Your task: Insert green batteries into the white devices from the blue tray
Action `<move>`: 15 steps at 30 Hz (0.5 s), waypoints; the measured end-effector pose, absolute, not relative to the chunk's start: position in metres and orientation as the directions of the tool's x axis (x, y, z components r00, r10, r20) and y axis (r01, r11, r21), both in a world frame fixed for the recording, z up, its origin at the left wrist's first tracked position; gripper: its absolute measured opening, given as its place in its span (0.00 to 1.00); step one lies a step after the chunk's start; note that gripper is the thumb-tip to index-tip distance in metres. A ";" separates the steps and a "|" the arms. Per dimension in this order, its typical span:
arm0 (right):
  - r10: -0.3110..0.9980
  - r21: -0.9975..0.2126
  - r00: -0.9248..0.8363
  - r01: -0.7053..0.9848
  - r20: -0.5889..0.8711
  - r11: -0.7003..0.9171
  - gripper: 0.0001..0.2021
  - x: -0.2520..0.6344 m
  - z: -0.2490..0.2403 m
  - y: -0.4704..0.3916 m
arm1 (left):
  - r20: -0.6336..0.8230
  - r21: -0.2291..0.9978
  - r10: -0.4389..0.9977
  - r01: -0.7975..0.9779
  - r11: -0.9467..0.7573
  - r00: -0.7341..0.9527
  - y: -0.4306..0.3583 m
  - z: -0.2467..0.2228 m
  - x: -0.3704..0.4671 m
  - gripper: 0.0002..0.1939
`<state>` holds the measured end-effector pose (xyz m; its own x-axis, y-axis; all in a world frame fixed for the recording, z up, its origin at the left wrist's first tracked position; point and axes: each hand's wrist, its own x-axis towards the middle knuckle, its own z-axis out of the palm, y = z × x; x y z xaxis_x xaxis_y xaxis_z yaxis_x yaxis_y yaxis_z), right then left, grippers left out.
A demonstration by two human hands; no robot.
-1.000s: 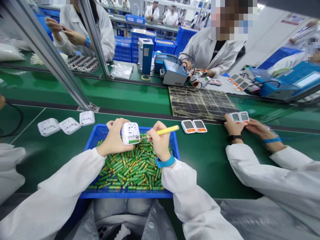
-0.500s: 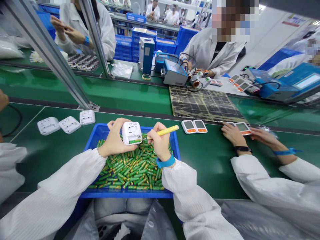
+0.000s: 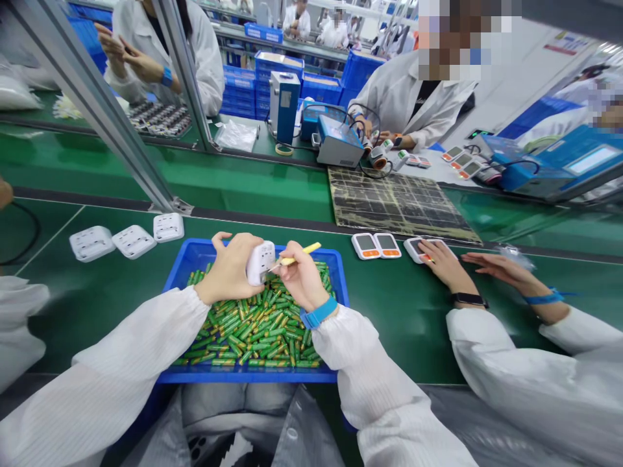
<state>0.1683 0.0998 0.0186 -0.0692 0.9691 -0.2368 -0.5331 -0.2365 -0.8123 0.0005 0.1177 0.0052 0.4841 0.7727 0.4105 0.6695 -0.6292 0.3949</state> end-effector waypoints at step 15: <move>0.967 -0.800 -0.062 -0.551 -0.248 -0.240 0.16 0.181 0.006 0.113 | 0.152 0.617 0.964 0.783 0.080 -0.219 0.207 -0.008 -0.072 0.41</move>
